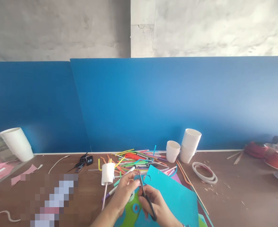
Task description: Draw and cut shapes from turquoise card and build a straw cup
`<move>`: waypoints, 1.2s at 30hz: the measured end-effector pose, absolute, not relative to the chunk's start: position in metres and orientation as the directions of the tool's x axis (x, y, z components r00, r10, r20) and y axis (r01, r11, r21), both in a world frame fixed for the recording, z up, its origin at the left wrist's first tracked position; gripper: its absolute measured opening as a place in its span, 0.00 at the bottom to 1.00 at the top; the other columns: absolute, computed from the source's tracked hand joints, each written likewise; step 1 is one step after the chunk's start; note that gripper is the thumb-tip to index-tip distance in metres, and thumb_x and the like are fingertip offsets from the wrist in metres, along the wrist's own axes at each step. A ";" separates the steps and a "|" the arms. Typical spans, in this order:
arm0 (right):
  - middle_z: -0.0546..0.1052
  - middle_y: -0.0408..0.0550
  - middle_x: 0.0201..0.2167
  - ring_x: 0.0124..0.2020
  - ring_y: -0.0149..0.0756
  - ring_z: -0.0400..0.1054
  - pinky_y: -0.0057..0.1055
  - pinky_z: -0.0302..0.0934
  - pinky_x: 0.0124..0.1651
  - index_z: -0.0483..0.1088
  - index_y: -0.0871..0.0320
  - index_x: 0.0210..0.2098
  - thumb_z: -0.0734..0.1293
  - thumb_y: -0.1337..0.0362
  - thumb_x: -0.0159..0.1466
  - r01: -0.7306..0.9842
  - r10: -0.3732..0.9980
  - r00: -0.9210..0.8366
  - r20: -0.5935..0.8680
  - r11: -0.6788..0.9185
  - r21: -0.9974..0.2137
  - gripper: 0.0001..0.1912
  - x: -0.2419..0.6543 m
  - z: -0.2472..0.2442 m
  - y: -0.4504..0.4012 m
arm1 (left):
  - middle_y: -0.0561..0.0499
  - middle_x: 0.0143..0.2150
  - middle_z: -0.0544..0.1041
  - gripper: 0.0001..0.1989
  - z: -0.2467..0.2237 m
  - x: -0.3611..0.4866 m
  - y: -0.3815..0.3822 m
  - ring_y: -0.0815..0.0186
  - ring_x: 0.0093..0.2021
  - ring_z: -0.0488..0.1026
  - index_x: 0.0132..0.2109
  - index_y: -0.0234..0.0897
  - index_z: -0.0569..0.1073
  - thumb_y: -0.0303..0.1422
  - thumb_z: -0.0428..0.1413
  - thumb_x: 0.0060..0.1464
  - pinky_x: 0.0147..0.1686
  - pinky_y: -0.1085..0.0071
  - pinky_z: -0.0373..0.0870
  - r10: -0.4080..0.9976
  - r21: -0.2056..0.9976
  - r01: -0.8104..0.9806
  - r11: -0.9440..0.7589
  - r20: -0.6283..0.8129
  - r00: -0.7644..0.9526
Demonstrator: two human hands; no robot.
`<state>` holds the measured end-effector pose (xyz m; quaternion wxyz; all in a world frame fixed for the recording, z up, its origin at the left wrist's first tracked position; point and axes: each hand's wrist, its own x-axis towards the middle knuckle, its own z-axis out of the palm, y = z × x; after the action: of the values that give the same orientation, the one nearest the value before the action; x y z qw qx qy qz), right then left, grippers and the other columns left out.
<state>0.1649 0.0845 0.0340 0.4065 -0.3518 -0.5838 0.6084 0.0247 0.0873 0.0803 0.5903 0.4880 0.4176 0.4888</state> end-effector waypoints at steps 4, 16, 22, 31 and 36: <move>0.62 0.33 0.14 0.11 0.20 0.53 0.19 0.48 0.14 0.63 0.59 0.29 0.68 0.48 0.55 -0.075 0.903 -0.426 0.049 0.019 -0.997 0.20 0.165 0.034 0.084 | 0.50 0.33 0.73 0.13 0.081 0.020 0.091 0.62 0.37 0.67 0.32 0.36 0.73 0.42 0.58 0.44 0.44 0.67 0.60 0.980 0.993 -0.119 -0.006 0.029 0.195; 0.59 0.31 0.12 0.09 0.19 0.49 0.19 0.43 0.11 0.62 0.59 0.27 0.68 0.49 0.54 -0.036 0.906 -0.423 0.006 -0.010 -0.999 0.19 0.166 0.039 0.084 | 0.50 0.36 0.72 0.12 0.078 0.010 0.098 0.62 0.40 0.67 0.31 0.37 0.73 0.42 0.59 0.44 0.42 0.68 0.61 0.974 0.999 -0.048 -0.012 0.023 0.226; 0.59 0.31 0.11 0.09 0.20 0.49 0.19 0.43 0.10 0.62 0.59 0.27 0.68 0.47 0.54 -0.023 0.902 -0.431 -0.001 -0.012 -1.000 0.20 0.165 0.038 0.085 | 0.49 0.36 0.73 0.18 0.075 0.002 0.102 0.59 0.41 0.68 0.32 0.36 0.73 0.46 0.61 0.40 0.43 0.66 0.62 0.982 0.998 0.054 0.035 -0.044 0.185; 0.61 0.33 0.12 0.11 0.21 0.52 0.19 0.47 0.13 0.62 0.59 0.29 0.67 0.45 0.54 -0.064 0.906 -0.422 0.043 0.018 -0.998 0.22 0.165 0.036 0.085 | 0.51 0.33 0.73 0.12 0.077 0.029 0.086 0.63 0.37 0.68 0.36 0.37 0.72 0.41 0.56 0.48 0.44 0.67 0.61 0.988 0.989 -0.150 0.000 0.023 0.150; 0.62 0.34 0.16 0.12 0.20 0.53 0.20 0.50 0.15 0.62 0.58 0.29 0.69 0.45 0.52 -0.095 0.902 -0.423 0.082 0.046 -0.994 0.23 0.163 0.034 0.085 | 0.53 0.30 0.71 0.10 0.078 0.027 0.087 0.63 0.36 0.66 0.32 0.38 0.71 0.40 0.55 0.47 0.44 0.67 0.60 0.987 0.993 -0.115 0.016 0.002 0.158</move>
<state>0.1635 0.0854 0.0338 0.4149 -0.3408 -0.5925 0.6005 0.0271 0.0869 0.0779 0.5680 0.5064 0.4306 0.4854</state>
